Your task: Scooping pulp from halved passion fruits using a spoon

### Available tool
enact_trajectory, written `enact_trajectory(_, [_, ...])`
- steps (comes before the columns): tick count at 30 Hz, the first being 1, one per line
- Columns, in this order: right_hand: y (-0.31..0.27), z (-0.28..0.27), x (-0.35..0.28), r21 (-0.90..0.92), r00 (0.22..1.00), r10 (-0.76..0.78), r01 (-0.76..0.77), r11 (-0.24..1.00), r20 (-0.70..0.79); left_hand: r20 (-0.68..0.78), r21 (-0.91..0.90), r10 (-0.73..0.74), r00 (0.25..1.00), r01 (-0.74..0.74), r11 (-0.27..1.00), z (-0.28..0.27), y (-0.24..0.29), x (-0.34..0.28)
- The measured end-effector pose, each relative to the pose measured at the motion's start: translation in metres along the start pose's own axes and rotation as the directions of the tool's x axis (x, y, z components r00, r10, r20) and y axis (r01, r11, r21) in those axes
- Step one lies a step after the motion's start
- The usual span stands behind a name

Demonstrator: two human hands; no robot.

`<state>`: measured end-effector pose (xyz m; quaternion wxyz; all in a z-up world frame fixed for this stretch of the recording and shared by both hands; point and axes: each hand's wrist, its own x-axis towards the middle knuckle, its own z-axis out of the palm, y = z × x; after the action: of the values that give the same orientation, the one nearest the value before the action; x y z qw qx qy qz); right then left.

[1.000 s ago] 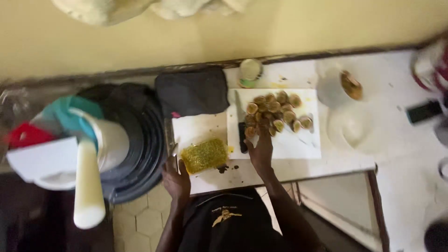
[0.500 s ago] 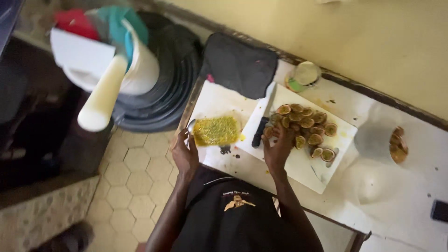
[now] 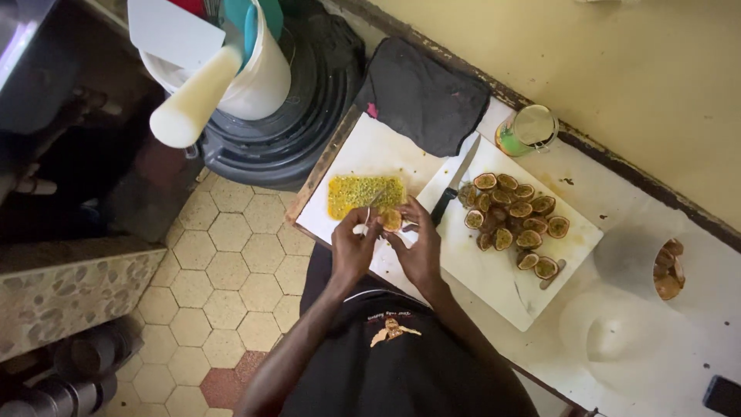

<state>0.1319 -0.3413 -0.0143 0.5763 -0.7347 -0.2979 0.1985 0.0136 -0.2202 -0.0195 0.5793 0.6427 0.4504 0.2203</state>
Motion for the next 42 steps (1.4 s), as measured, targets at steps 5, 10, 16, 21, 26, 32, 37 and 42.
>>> enact_trajectory(5, [0.016,0.01,0.009,0.403,0.997,0.077,-0.078,0.912,0.018,-0.022,0.011,-0.027,0.999,0.028,1.0,-0.002,0.026,-0.006])
enact_trajectory(10, [0.038,0.018,0.017,0.598,0.993,0.081,-0.113,0.793,0.08,-0.008,0.027,-0.08,0.997,0.081,0.996,-0.001,0.018,-0.004])
enact_trajectory(16, [0.059,0.031,0.035,0.69,0.978,0.18,-0.204,0.694,0.108,-0.017,0.054,0.093,0.996,-0.092,0.994,-0.029,0.053,-0.004])
enact_trajectory(21, [0.06,0.039,0.04,0.704,0.93,0.307,-0.358,0.614,0.205,0.084,0.314,0.32,0.944,-0.33,0.89,-0.058,0.044,0.013])
enact_trajectory(26, [0.066,0.052,0.047,0.725,0.946,0.272,-0.311,0.614,0.175,0.176,0.437,0.489,0.854,-0.513,0.739,-0.077,0.054,0.034])
enact_trajectory(32, [0.085,0.061,0.042,0.74,0.952,0.278,-0.276,0.613,0.125,0.266,0.551,0.639,0.722,-0.658,0.513,-0.091,0.054,0.047])
enact_trajectory(37, [0.071,0.052,0.047,0.716,0.963,0.259,-0.233,0.659,0.074,0.383,0.46,0.466,0.798,-0.602,0.653,-0.094,0.068,0.057])
enact_trajectory(42, [0.07,0.043,0.051,0.591,0.977,0.208,-0.192,0.784,0.041,0.306,0.19,0.167,0.937,-0.231,0.954,-0.074,0.021,0.064])
